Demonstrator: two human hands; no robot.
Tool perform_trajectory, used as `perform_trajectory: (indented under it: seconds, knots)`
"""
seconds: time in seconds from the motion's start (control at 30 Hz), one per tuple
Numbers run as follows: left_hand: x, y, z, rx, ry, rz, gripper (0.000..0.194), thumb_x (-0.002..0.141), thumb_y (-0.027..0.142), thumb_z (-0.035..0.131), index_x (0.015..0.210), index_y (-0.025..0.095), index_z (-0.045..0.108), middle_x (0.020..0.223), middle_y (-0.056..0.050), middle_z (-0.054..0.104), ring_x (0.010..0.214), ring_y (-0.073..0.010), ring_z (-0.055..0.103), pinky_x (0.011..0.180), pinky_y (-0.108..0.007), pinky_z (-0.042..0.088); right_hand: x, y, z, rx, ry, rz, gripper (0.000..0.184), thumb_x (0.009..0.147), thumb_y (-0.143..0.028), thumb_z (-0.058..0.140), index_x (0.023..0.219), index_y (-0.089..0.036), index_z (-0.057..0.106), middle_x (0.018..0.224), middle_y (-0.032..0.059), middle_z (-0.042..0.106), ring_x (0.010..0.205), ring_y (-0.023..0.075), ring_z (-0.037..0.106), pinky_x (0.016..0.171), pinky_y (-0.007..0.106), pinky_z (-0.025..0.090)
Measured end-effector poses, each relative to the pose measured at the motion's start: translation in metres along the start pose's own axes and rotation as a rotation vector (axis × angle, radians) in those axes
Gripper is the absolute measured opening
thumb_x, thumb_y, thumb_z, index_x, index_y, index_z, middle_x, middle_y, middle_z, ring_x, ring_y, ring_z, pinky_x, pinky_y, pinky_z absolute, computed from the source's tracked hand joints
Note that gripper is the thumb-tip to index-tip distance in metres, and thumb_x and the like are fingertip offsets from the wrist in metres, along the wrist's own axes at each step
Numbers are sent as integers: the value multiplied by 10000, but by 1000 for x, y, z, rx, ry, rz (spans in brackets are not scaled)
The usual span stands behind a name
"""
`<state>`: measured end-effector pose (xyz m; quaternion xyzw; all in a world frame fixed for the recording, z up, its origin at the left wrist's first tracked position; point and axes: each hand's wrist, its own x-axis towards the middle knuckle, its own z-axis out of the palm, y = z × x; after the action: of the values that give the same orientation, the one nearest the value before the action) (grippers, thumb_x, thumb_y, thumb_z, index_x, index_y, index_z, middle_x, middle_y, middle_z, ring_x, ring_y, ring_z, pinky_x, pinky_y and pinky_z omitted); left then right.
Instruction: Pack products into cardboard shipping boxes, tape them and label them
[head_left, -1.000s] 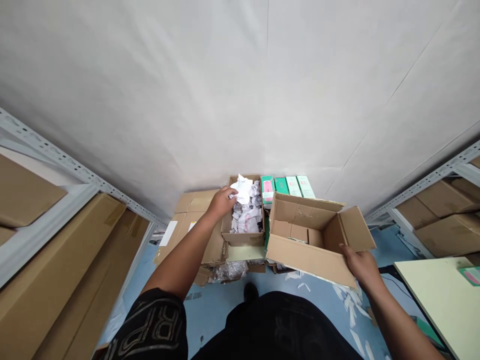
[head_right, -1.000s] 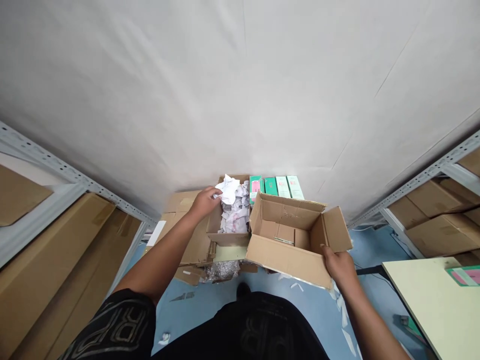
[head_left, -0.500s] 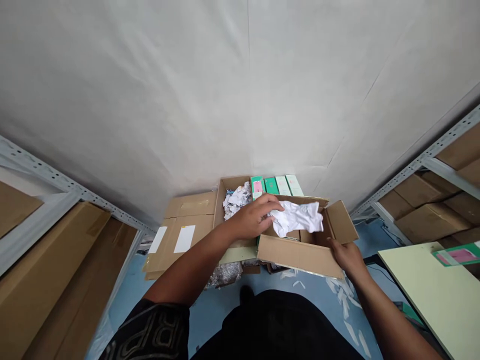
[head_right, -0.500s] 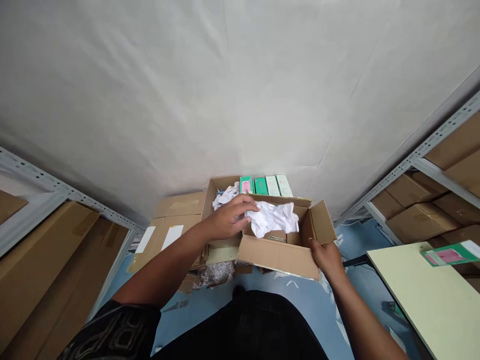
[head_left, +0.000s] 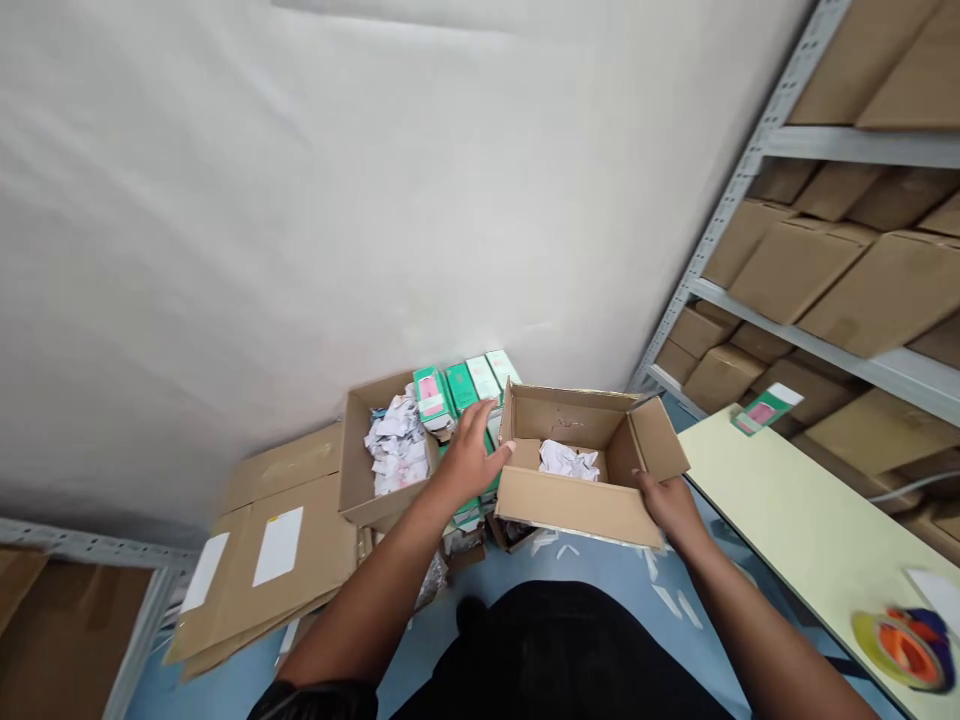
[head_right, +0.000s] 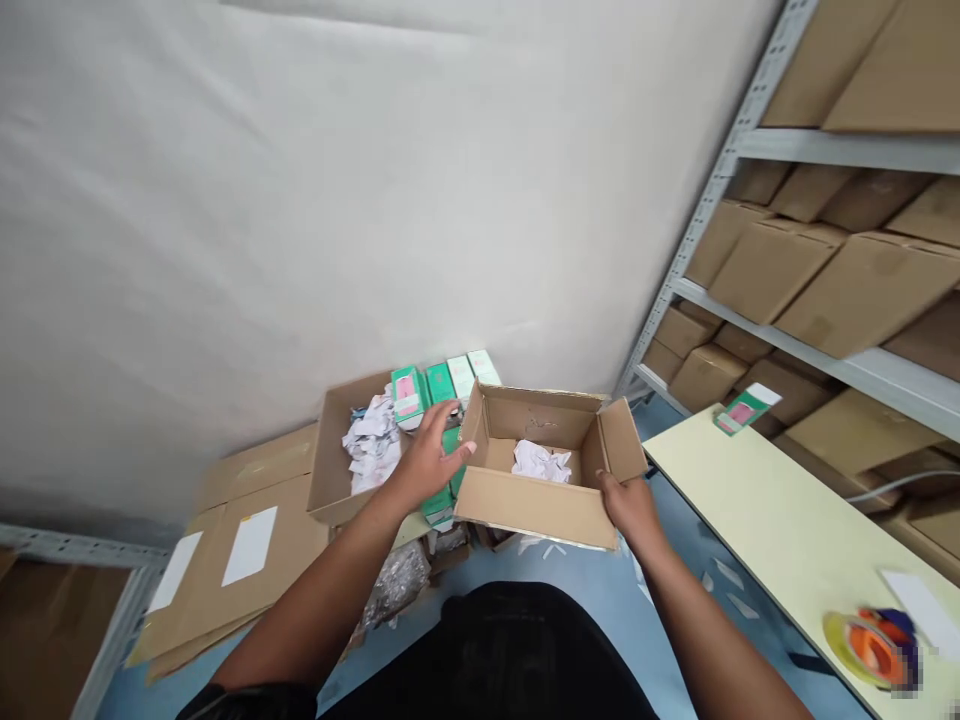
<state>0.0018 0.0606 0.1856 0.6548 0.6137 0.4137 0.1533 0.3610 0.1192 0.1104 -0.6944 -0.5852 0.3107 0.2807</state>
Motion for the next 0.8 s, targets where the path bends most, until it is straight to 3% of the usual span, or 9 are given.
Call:
perform_trajectory:
  seconds: [0.1, 0.17, 0.27, 0.4, 0.63, 0.8]
  knots:
    - [2, 7, 49, -240, -98, -243, 760, 907, 394, 674, 1576, 222, 355, 1557, -167, 484, 1217, -258, 656, 982, -391, 561, -2, 20, -27, 23, 39, 72, 440, 802, -536, 577, 834, -151, 789, 926, 181, 804, 950, 345, 754, 707, 336, 530]
    - [8, 12, 77, -318, -206, -302, 660, 914, 413, 659, 1506, 201, 457, 1445, -150, 613, 1140, -252, 696, 955, -378, 562, -2, 34, -39, 9, 41, 121, 440, 822, -551, 569, 721, -168, 762, 829, 179, 789, 905, 345, 757, 699, 336, 526]
    - [20, 16, 109, -284, -269, -317, 477, 903, 417, 659, 1322, 192, 619, 1263, -117, 738, 1136, -279, 704, 961, -378, 545, 1, 54, -47, 50, 59, 119, 428, 840, -549, 561, 758, -185, 771, 847, 163, 793, 975, 338, 755, 755, 324, 539]
    - [44, 11, 140, -232, -264, -340, 371, 925, 426, 604, 1216, 205, 668, 1171, -100, 775, 1072, -276, 728, 918, -369, 552, 5, 75, -43, 97, 135, 152, 446, 833, -551, 566, 921, -180, 798, 991, 171, 801, 1134, 342, 721, 875, 339, 553]
    - [96, -5, 206, -371, -411, -256, 409, 955, 419, 541, 1229, 162, 703, 1303, -144, 734, 1272, -290, 656, 1081, -377, 477, 9, 99, -44, 140, 296, 343, 529, 811, -558, 598, 1104, -160, 785, 1152, 173, 782, 1183, 353, 705, 951, 393, 557]
    - [129, 7, 259, -402, -588, -224, 400, 951, 433, 529, 1087, 135, 758, 1210, -154, 772, 1253, -305, 670, 1070, -362, 477, -4, 118, -53, 255, 474, 412, 586, 819, -519, 603, 1225, -120, 744, 1191, 173, 773, 1241, 322, 675, 1033, 384, 530]
